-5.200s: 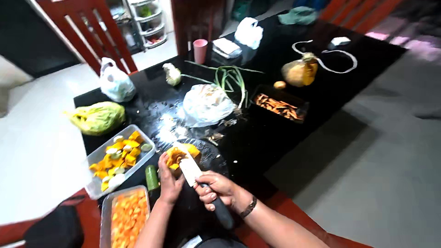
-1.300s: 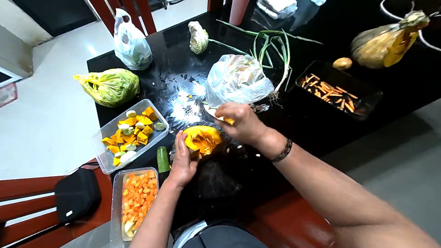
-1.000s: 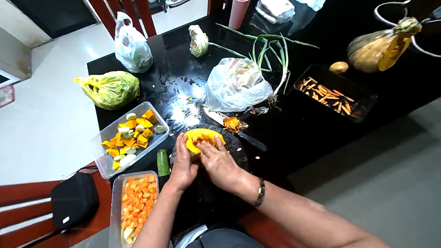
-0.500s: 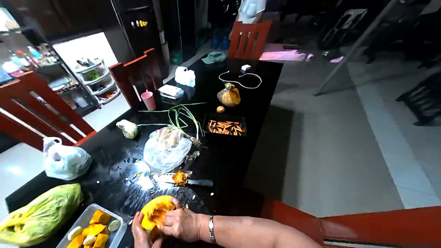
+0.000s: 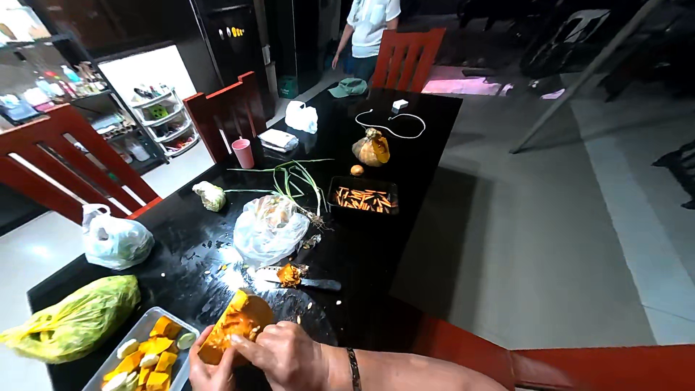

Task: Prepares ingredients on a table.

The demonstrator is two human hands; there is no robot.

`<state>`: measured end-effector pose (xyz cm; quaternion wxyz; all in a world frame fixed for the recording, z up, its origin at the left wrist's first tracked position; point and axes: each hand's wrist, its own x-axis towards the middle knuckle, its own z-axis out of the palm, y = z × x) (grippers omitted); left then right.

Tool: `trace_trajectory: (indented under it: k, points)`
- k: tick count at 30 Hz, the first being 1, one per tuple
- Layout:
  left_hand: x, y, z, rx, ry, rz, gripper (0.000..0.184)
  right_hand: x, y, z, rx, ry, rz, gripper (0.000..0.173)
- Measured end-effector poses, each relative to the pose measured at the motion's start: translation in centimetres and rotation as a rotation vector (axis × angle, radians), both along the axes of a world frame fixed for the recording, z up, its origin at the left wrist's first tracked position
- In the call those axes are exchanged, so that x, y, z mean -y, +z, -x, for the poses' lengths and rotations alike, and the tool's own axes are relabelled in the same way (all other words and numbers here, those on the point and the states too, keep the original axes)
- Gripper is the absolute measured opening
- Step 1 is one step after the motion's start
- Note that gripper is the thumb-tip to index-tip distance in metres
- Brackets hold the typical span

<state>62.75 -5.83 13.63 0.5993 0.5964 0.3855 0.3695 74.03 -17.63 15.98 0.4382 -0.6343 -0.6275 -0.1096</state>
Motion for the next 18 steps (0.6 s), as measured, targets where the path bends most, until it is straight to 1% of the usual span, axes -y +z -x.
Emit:
trace_trajectory:
  k: [2, 3, 6, 8, 10, 12, 14, 16, 17, 18]
  points:
    - [0.4, 1.1, -0.3, 0.039, 0.005, 0.004, 0.071, 0.3, 1.4, -0.3, -0.099, 0.078, 0.501, 0.049]
    - [0.4, 1.3, -0.3, 0.030, -0.004, -0.015, 0.072, 0.2, 1.7, -0.5, -0.136, 0.068, 0.559, 0.051]
    - [0.6, 0.7, -0.2, -0.045, -0.014, -0.072, 0.074, 0.3, 0.9, -0.9, -0.126, 0.002, 0.266, 0.048]
    - [0.7, -0.3, 0.1, -0.106, -0.024, -0.101, 0.074, 0.4, 0.1, -1.3, -0.137, 0.005, 0.144, 0.038]
    - [0.9, -1.3, 0.3, -0.173, -0.058, -0.145, 0.073, 0.5, -1.6, -1.5, -0.175, -0.065, 0.005, 0.027]
    - [1.2, -2.1, 0.5, -0.219, -0.104, -0.193, 0.071, 0.9, -3.4, -1.4, -0.255, -0.170, -0.084, 0.025]
    - [1.4, -2.8, 0.8, -0.247, -0.150, -0.258, 0.070, 1.3, -5.2, -1.3, -0.332, -0.276, -0.063, 0.031]
    - [1.4, -2.9, 1.0, -0.319, -0.188, -0.372, 0.068, 1.9, -6.1, -1.2, -0.424, -0.295, 0.058, 0.047]
    - [1.3, -2.6, 1.1, -0.385, -0.207, -0.484, 0.064, 2.0, -6.4, -1.3, -0.444, -0.289, 0.109, 0.055]
    - [1.4, -2.0, 1.1, -0.471, -0.228, -0.612, 0.057, 2.0, -6.6, -1.4, -0.456, -0.269, 0.148, 0.060]
